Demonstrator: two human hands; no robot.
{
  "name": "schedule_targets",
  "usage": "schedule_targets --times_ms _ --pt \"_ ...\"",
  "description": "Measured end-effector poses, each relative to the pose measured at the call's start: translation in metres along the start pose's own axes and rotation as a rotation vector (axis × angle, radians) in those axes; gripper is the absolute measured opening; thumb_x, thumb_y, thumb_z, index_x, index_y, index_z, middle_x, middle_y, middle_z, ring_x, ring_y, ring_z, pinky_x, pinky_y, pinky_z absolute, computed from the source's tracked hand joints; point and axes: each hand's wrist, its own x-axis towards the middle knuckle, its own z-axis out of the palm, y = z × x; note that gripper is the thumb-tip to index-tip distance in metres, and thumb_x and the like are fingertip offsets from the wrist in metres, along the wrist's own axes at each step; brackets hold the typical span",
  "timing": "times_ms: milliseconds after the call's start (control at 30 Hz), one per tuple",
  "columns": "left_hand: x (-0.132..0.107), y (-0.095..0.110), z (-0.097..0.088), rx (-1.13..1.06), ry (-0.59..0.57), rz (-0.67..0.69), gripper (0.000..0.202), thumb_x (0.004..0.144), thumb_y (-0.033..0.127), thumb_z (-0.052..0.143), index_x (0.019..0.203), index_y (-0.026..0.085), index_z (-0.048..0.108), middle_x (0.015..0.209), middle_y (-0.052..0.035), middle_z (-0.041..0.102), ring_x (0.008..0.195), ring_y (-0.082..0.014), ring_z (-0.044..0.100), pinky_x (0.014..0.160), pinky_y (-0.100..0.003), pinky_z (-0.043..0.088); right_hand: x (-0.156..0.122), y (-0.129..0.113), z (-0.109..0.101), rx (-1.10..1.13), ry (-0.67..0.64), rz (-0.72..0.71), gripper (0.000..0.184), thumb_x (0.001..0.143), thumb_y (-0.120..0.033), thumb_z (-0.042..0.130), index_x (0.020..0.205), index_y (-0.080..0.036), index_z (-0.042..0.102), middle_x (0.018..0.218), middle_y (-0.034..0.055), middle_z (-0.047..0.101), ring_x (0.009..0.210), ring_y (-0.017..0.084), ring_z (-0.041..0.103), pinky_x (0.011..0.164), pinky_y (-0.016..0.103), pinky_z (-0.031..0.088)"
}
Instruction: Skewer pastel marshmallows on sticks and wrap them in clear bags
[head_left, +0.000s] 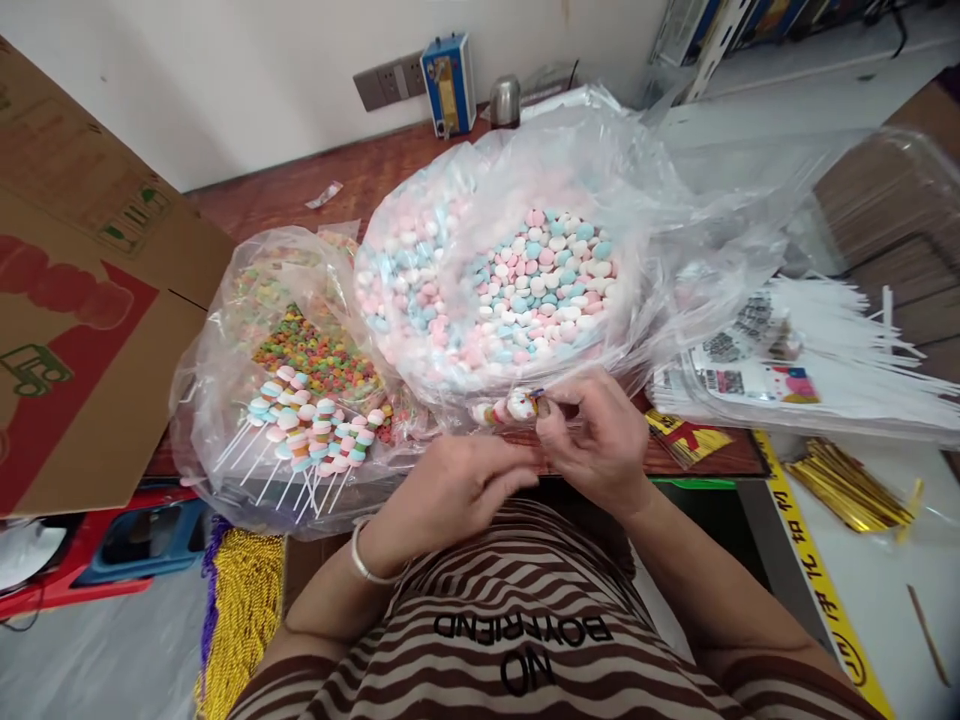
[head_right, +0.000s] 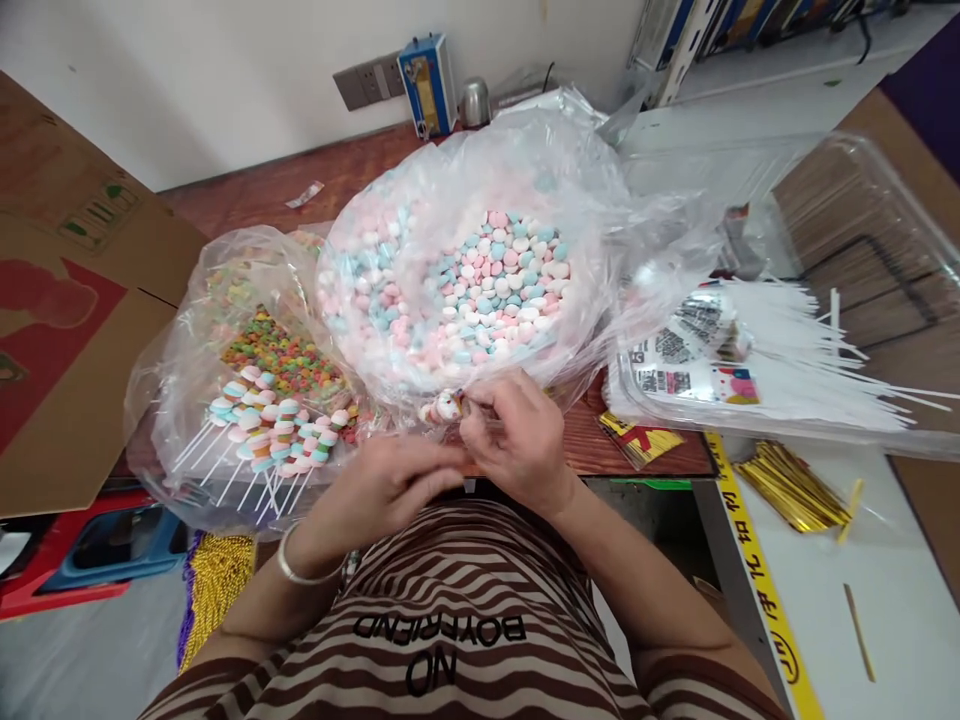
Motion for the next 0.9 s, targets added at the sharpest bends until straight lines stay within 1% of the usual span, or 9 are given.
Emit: schedule_targets --times_ms 67,167,267,367,500,600,667,767,900 --pt "0.006 -0.010 0.004 -0.128 0.143 -0.093 0.025 0.097 0.027 0.057 0.083 0.020 0.077 0.072 -0.0033 0.069 0.067 -0.0155 0.062 0.067 -0.026 0.048 -0.002 -0.006 0.000 -0.005 -0.052 -0.127 0.015 0.088 -0.010 0.057 0.093 -0.024 0.061 0.081 0.0026 0.067 0.078 0.018 0.063 0.071 0.030 0.052" --pt "0.017 -0.026 -0.005 -0.345 0.317 -0.068 0.023 0.096 0.034 0.059 0.097 0.023 0.079 0.101 -0.0082 0.076 0.097 -0.0217 0.070 0.091 -0.034 0.053 -0.007 -0.013 0.002 0.094 -0.174 -0.164 0.014 0.089 -0.010 0.057 0.092 -0.023 0.060 0.082 0.0035 0.067 0.078 0.017 0.063 0.070 0.029 0.052" --pt "0.021 -0.032 -0.023 -0.332 0.170 0.117 0.034 0.091 0.036 0.069 0.124 0.031 0.072 0.135 -0.0092 0.067 0.134 -0.0274 0.057 0.113 -0.045 0.045 -0.008 -0.013 0.004 0.213 -0.262 -0.017 0.011 0.092 -0.014 0.055 0.085 -0.022 0.058 0.075 0.0012 0.062 0.070 0.016 0.058 0.063 0.028 0.048" --pt "0.020 -0.029 -0.034 -0.172 -0.009 0.212 0.078 0.083 0.037 0.078 0.153 0.036 0.043 0.160 -0.0099 0.044 0.151 -0.0302 0.036 0.117 -0.049 0.041 -0.006 -0.008 0.001 0.270 -0.348 0.079 0.013 0.093 -0.015 0.053 0.083 -0.022 0.057 0.075 0.0009 0.060 0.069 0.015 0.056 0.061 0.027 0.045" --pt "0.019 -0.026 -0.027 0.126 0.024 0.224 0.091 0.085 0.029 0.075 0.161 0.030 0.025 0.167 -0.0135 0.029 0.155 -0.0319 0.028 0.121 -0.051 0.037 -0.003 -0.005 -0.002 0.197 -0.325 -0.015 0.013 0.094 -0.014 0.052 0.088 -0.021 0.061 0.080 0.0034 0.064 0.076 0.017 0.060 0.068 0.030 0.050" --pt "0.019 -0.034 -0.017 0.151 0.289 0.073 0.072 0.091 0.023 0.064 0.157 0.027 0.035 0.158 -0.0150 0.045 0.141 -0.0283 0.050 0.114 -0.046 0.044 -0.006 -0.003 0.001 0.006 -0.221 -0.215 0.013 0.094 -0.014 0.054 0.098 -0.022 0.064 0.085 0.0055 0.068 0.080 0.019 0.063 0.073 0.032 0.052" --pt "0.018 -0.038 -0.015 -0.026 0.445 -0.087 0.054 0.097 0.027 0.056 0.150 0.023 0.046 0.132 -0.0146 0.066 0.110 -0.0221 0.069 0.095 -0.037 0.055 -0.009 0.003 0.002 -0.150 -0.128 -0.359 0.014 0.094 -0.015 0.057 0.104 -0.022 0.065 0.088 0.0069 0.071 0.079 0.019 0.063 0.073 0.033 0.051" --pt "0.010 -0.036 -0.016 -0.329 0.380 -0.206 0.036 0.095 0.036 0.060 0.127 0.019 0.064 0.099 -0.0096 0.073 0.084 -0.0171 0.069 0.077 -0.028 0.055 -0.010 0.014 -0.001 -0.299 -0.087 -0.449 0.015 0.093 -0.018 0.062 0.107 -0.023 0.066 0.090 0.0075 0.073 0.076 0.019 0.063 0.069 0.034 0.049" --pt "-0.005 -0.018 -0.006 -0.239 0.360 -0.192 0.019 0.075 0.030 0.083 0.071 0.018 0.069 0.067 -0.0001 0.062 0.064 -0.0116 0.055 0.062 -0.022 0.044 -0.003 0.021 -0.008 -0.401 -0.078 -0.490 0.016 0.093 -0.021 0.064 0.108 -0.025 0.066 0.090 0.0072 0.073 0.074 0.020 0.063 0.067 0.035 0.049"
